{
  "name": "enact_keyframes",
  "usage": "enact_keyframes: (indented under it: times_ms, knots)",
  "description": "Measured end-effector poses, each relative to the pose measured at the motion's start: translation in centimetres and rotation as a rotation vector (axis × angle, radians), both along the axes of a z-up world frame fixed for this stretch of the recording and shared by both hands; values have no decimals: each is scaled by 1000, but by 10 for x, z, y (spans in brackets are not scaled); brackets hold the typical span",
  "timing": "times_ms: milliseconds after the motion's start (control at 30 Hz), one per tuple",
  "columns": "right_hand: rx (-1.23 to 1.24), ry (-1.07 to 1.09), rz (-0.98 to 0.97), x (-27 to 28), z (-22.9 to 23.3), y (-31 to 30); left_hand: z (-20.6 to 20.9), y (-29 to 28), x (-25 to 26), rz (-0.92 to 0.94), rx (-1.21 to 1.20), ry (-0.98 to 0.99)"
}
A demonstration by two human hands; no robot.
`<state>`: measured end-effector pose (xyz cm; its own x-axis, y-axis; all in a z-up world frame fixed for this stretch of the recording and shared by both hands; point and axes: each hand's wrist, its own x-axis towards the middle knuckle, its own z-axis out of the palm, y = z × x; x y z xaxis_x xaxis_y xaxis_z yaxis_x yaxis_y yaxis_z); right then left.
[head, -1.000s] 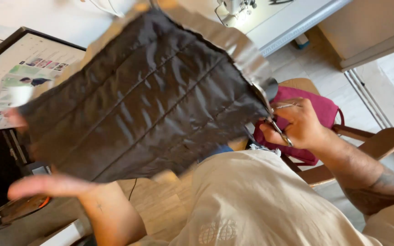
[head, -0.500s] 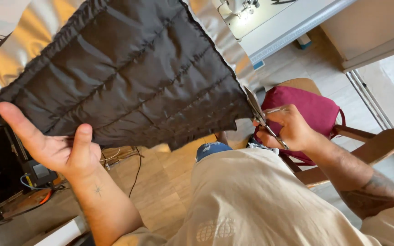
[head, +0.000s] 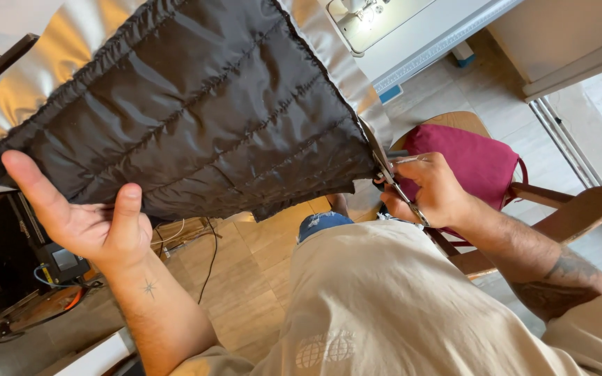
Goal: The person is cutting out pieces of black quilted fabric and yellow lining material using scissors in a workshop environment.
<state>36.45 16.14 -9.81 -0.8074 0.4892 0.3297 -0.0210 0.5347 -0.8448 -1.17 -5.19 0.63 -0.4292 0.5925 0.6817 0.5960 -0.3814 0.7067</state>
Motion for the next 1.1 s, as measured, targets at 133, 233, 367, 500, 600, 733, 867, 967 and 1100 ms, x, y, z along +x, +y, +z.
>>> enact_keyframes:
  times_ms: [133, 233, 367, 500, 600, 733, 867, 967, 1100]
  knots:
    - [20, 15, -33, 3, -7, -7, -1, 2, -1, 3, 2, 23]
    - [16, 40, -77, 5, -11, -11, 1, 6, -2, 5, 6, 41]
    - [1, 54, -73, 6, -6, -13, 1, 6, -4, -26, 7, 32]
    - [-59, 34, -5, 4, 15, -8, -3, 5, 0, -21, -40, 29]
    - [-76, 27, -14, 1, 26, -3, -6, 7, 3, -66, -92, 13]
    - [-76, 24, -55, 2, 17, -3, -5, 13, 8, -76, -93, 11]
    - [-35, 36, -96, 4, 5, -9, -4, 13, 9, -66, -106, 36]
    - [-25, 53, -133, 5, -2, -12, -5, 12, 7, -65, -103, 17]
    - [-63, 54, -141, 3, 1, -13, -5, 10, 4, -54, -124, 50]
